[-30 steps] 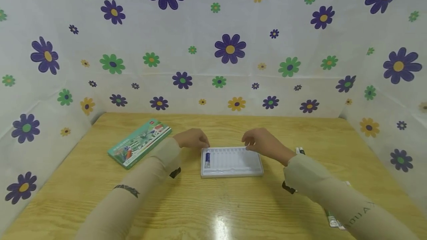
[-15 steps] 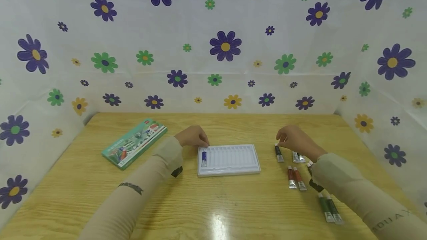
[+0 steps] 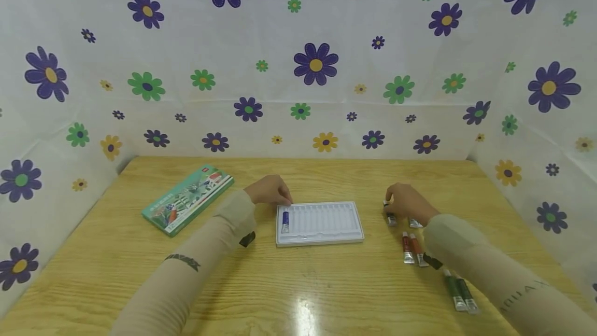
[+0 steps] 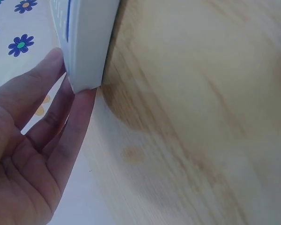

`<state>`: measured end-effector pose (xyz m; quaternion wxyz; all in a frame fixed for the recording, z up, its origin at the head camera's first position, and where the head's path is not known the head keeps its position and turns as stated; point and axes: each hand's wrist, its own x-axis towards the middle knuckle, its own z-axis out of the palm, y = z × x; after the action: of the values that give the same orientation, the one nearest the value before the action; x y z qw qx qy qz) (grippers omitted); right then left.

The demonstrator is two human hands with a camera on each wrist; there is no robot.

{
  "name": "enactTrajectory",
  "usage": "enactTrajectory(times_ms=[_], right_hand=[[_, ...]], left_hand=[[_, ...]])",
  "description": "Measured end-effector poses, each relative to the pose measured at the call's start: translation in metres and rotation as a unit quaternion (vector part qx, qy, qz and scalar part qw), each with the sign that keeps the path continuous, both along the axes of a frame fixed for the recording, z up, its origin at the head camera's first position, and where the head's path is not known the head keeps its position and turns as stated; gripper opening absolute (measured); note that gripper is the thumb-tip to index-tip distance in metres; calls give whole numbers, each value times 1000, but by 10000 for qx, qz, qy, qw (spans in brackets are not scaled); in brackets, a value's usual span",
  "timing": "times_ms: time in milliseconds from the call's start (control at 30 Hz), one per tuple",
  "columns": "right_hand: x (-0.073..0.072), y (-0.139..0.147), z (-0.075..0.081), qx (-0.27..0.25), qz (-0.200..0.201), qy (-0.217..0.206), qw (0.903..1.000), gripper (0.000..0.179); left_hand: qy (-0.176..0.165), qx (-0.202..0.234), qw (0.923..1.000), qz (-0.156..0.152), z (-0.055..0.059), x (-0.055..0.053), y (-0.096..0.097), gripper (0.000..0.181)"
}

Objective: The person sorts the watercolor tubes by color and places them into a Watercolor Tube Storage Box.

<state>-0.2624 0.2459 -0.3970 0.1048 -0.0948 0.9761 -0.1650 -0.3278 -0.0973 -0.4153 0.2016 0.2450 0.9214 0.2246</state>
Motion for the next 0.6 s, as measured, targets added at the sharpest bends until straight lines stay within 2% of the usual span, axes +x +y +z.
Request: enactTrajectory(times_ms=[300, 433, 600], right_hand=[[-1, -7, -5, 206, -50, 33, 9998, 29], [1, -10, -3, 152, -26, 36, 9999, 29], [0, -18, 3, -104, -220, -2, 9997, 30]], left_hand=[[116, -12, 9998, -177, 1, 3, -2, 11], [186, -91, 9997, -133, 1, 3, -2, 9], [60, -71, 10000, 7, 3, 4, -2, 9]])
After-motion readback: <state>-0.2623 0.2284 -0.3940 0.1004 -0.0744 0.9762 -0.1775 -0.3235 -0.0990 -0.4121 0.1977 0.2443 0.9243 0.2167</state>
